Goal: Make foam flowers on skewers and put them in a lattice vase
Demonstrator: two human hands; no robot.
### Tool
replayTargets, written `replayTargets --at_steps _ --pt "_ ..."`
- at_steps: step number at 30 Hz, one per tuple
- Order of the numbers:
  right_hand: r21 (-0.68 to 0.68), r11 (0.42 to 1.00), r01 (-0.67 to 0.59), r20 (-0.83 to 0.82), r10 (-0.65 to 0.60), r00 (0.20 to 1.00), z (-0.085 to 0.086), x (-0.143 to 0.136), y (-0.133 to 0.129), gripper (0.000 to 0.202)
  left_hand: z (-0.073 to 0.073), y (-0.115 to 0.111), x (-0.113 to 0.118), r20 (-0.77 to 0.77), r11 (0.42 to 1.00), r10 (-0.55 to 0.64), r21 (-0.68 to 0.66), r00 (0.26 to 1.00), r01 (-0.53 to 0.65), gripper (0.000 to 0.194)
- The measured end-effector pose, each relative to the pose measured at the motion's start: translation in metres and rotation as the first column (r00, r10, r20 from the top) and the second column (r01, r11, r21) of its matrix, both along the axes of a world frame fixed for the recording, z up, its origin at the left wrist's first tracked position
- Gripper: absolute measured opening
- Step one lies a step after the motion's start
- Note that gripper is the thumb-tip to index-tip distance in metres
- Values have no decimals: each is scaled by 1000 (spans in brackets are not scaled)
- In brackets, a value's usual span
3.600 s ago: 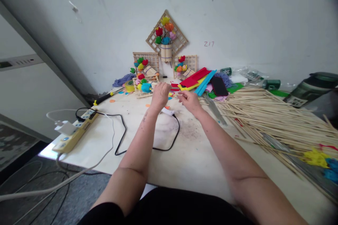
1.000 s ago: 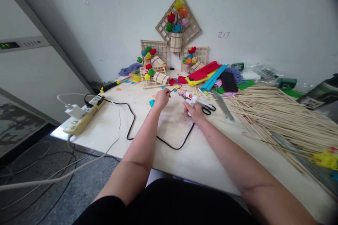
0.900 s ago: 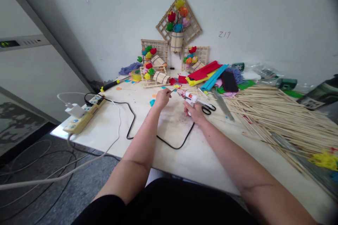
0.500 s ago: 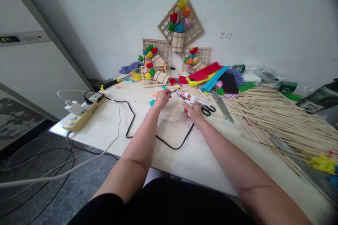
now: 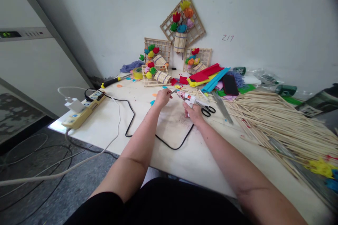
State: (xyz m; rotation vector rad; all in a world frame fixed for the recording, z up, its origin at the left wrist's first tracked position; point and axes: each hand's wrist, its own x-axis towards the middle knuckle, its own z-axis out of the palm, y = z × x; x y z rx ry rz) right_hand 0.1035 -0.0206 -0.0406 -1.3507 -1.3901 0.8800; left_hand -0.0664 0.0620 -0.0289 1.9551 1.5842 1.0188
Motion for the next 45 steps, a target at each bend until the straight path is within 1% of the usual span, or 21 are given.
replayTargets --at_steps 5,11,18,28,35,40,45 --pt "12 1000 -6 45 5 999 1 1 -1 41 2 -1 1 -19 1000 4 -11 1000 -4 19" --pt "0 1000 -1 38 1 999 -1 1 1 37 6 -5 2 -19 1000 -2 2 1000 2 18" --pt "-10 1000 12 72 -11 997 4 0 -2 38 8 -7 1 -34 1000 -7 6 999 7 19" --pt "-5 1000 9 67 -8 998 2 0 -2 37 3 -4 -1 -30 1000 4 28 1000 -3 20" --pt "27 1000 -4 95 1 995 2 0 -3 34 1 -2 -1 -46 999 -46 25 998 47 26" --pt "37 999 -3 69 1 998 0 0 -2 35 6 -6 -1 -81 1000 8 19 997 -7 24" --pt "45 999 4 36 -5 999 -5 0 0 35 12 -10 0 -123 997 70 53 990 -64 23"
